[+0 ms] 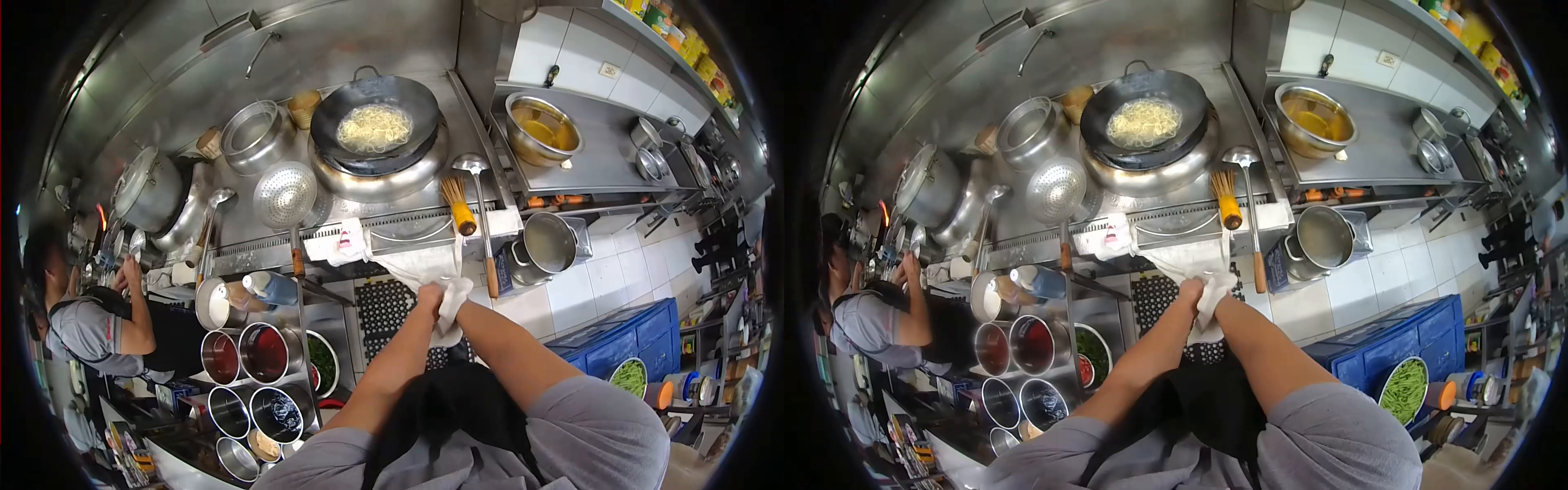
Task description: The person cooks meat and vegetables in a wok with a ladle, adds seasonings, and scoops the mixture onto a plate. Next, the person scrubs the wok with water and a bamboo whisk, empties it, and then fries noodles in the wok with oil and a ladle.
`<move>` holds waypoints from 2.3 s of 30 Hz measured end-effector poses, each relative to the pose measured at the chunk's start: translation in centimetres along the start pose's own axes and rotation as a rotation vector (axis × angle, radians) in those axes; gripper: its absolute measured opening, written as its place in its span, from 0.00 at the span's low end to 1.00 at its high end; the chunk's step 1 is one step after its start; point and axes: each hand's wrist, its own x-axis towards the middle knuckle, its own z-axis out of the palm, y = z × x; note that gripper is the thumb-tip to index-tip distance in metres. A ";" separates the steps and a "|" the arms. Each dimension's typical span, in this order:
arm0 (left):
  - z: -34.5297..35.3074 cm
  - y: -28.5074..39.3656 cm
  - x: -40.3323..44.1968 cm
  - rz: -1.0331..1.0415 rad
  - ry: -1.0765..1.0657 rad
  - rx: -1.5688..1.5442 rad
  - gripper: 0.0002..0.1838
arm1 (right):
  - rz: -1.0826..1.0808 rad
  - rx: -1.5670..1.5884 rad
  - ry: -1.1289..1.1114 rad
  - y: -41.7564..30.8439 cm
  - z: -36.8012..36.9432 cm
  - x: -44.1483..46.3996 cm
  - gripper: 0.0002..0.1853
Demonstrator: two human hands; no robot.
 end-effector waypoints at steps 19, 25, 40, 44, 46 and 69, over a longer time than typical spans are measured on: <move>-38.4 -26.7 -9.8 0.031 0.272 1.231 0.18 | 0.334 1.301 -0.087 21.9 26.4 -18.6 0.08; -29.4 -25.0 -10.1 0.024 0.349 1.226 0.24 | 0.298 0.989 -0.002 24.7 28.8 -11.9 0.17; -21.3 10.0 -0.1 0.651 0.220 0.165 0.15 | 0.286 1.904 0.454 15.1 -0.3 -7.7 0.19; -20.8 15.2 2.8 0.991 0.533 0.475 0.25 | -0.136 2.215 0.313 13.8 -6.9 -10.3 0.23; -21.2 16.9 5.0 0.860 0.458 0.546 0.37 | -0.029 2.140 0.393 13.9 -11.8 -8.1 0.42; -25.2 22.6 -14.8 0.859 -0.186 -0.643 0.25 | 0.124 1.553 0.448 16.5 -25.5 11.1 0.48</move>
